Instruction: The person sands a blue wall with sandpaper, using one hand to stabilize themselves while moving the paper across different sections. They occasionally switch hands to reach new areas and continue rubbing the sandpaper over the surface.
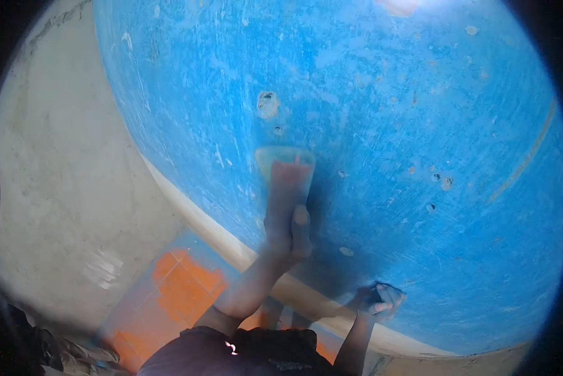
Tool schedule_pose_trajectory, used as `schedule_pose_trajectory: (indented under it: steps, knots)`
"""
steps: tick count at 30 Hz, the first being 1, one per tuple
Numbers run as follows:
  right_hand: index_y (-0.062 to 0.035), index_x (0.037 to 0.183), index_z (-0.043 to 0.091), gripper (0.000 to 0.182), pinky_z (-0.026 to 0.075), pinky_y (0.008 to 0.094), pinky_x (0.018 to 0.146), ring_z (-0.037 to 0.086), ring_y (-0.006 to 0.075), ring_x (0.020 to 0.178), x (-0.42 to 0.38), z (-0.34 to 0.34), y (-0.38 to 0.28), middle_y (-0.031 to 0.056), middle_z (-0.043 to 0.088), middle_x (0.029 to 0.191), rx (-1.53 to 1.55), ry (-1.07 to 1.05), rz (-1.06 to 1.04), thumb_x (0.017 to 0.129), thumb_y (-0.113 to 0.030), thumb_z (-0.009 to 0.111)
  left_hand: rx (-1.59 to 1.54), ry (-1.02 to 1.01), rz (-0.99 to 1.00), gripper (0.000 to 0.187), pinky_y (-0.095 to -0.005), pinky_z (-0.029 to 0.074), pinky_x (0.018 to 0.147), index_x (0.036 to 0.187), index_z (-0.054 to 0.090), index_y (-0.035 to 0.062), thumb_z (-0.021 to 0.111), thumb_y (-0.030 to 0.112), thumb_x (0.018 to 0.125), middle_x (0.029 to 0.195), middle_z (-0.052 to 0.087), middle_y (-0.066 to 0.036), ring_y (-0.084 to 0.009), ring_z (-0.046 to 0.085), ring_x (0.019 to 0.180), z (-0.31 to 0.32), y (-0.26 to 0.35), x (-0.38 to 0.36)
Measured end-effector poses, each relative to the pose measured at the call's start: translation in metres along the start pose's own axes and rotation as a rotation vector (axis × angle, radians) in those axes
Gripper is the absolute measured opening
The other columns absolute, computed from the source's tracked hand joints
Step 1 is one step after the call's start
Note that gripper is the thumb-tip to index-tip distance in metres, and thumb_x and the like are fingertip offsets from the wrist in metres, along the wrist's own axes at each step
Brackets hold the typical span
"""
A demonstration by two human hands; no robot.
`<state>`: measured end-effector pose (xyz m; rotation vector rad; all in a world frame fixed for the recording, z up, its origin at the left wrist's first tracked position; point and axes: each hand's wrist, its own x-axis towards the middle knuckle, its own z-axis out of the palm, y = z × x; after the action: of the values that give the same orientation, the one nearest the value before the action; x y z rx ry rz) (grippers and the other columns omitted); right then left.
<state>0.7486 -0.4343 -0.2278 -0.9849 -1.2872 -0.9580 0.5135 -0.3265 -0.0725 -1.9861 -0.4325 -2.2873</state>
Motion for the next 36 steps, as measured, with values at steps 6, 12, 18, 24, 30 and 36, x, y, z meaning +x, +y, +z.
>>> schedule_pose_trajectory:
  steps: [6,12,18,24,30,36]
  knots:
    - [-0.0028,0.083,0.054,0.041,0.042,0.0368,0.065,0.053,0.0234,0.066,-0.002,-0.003,0.0,0.0093,0.057,0.078,0.011,-0.024,0.019,0.107,-0.021,0.025,0.451,0.049,0.094,0.041,-0.0457,0.048,0.09,0.137,0.045,-0.011,0.037,0.011,0.103,0.128,0.056,-0.023,-0.0369,0.058,0.108,0.002,-0.019,0.046]
    - [-0.0044,0.078,0.06,0.049,0.043,0.0373,0.067,0.055,0.0214,0.069,-0.008,0.001,0.003,0.0063,0.057,0.076,0.032,0.03,0.065,0.106,-0.027,0.027,0.082,-0.003,0.091,0.041,-0.0443,0.046,0.092,0.136,0.045,-0.0118,0.04,0.012,0.103,0.117,0.059,-0.024,-0.0349,0.059,0.105,0.008,0.01,0.027]
    - [-0.008,0.082,0.055,0.045,0.044,0.0387,0.073,0.056,0.021,0.07,-0.008,-0.006,0.002,0.0047,0.057,0.078,0.005,-0.05,0.09,0.107,-0.029,0.025,-0.062,0.035,-0.563,0.04,-0.0453,0.033,0.11,0.134,0.046,-0.0129,0.039,0.009,0.101,0.132,0.054,-0.03,-0.0398,0.045,0.132,-0.004,0.014,0.077]
    - [-0.0086,0.083,0.056,0.047,0.044,0.0385,0.074,0.057,0.0213,0.073,-0.01,-0.007,0.002,0.005,0.058,0.082,0.0,-0.056,0.093,0.108,-0.031,0.023,0.187,-0.051,-0.105,0.046,-0.0464,0.03,0.113,0.138,0.039,-0.0141,0.033,0.015,0.103,0.136,0.05,-0.033,-0.0446,0.042,0.135,0.0,0.003,-0.058]
    - [-0.0011,0.082,0.055,0.045,0.043,0.0369,0.063,0.053,0.0235,0.065,0.0,-0.006,0.0,0.0108,0.057,0.076,0.011,-0.058,0.011,0.108,-0.024,0.025,-0.057,0.544,-0.476,0.05,-0.0474,0.031,0.112,0.141,0.036,-0.0142,0.032,0.022,0.106,0.137,0.048,-0.032,-0.0451,0.045,0.132,-0.023,-0.053,-0.079]
    - [-0.0004,0.082,0.056,0.043,0.042,0.0376,0.063,0.054,0.0236,0.065,0.002,-0.004,-0.003,0.0108,0.058,0.076,-0.006,-0.039,0.023,0.107,-0.021,0.027,0.254,0.109,-0.259,0.047,-0.0487,0.031,0.112,0.139,0.038,-0.0149,0.035,0.017,0.104,0.137,0.049,-0.033,-0.0464,0.043,0.134,-0.018,-0.021,-0.092]
